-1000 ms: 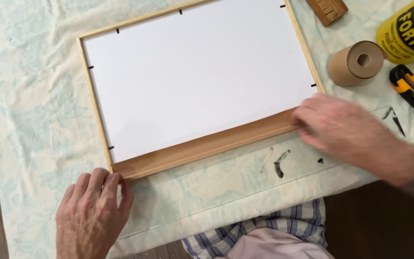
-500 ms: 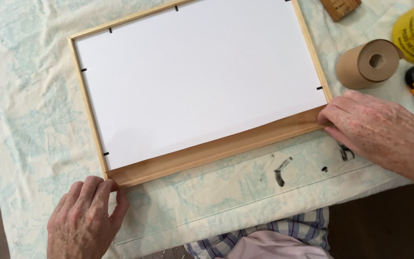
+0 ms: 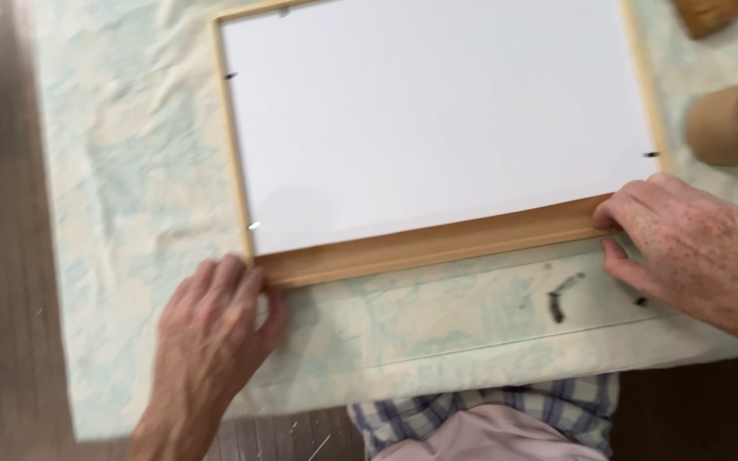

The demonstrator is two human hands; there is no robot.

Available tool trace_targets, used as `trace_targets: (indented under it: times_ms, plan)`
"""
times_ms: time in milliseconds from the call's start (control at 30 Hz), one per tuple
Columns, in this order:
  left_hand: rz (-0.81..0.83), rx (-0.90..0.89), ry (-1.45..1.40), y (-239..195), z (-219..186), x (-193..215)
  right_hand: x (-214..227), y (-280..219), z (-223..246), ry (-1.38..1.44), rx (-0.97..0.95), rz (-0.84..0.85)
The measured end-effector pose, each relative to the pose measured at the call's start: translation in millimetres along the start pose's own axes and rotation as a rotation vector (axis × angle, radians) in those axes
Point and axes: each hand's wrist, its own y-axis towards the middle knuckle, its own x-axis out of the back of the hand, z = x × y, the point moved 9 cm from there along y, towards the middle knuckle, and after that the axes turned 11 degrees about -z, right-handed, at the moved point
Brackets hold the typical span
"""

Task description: Applying water-activated paper tape to the back of a picture frame to seal the assembly.

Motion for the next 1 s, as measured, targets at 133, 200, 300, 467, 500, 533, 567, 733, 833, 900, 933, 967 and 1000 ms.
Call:
trace_targets:
  times_ms: [133,200,300,467,500,533,567,733,833,900,933,967,1000]
  plan:
    - [0.026,0.001,0.018,1,0,-10,5,33,55,0.042,0.055,-0.023]
    - [-0.023,-0.009,-0.063,3,-3,-7,-15,48,81,0.188,-0.004,0.240]
    - [-0.025,-0.004,-0.121,1,-3,-16,10,80,139,0.222,0.126,0.080]
    - [-0.051,-0.001,-0.092,1,-4,-19,21,120,211,0.253,0.198,0.022]
    - [-0.087,-0.017,-0.071,2,-6,-17,25,127,223,0.250,0.214,0.004]
    - [-0.086,-0.010,-0.070,2,-5,-16,23,132,234,0.249,0.221,0.004]
    - [-0.150,0.000,-0.070,2,-5,-10,21,137,244,0.186,0.252,-0.004]
    - [-0.274,-0.008,-0.057,5,-2,4,30,157,273,0.263,0.228,-0.045]
    - [-0.309,-0.040,-0.104,6,-2,11,47,152,265,0.264,0.234,-0.195]
    - [-0.151,-0.057,-0.098,8,-5,-4,50,140,244,0.321,0.208,-0.209]
    - [-0.176,-0.084,-0.118,6,-5,2,48,131,226,0.292,0.177,-0.205]
    - [-0.157,-0.089,-0.101,4,-5,3,47,121,210,0.256,0.180,-0.204]
    - [-0.148,-0.102,-0.077,7,-3,4,47,111,191,0.215,0.176,-0.213]
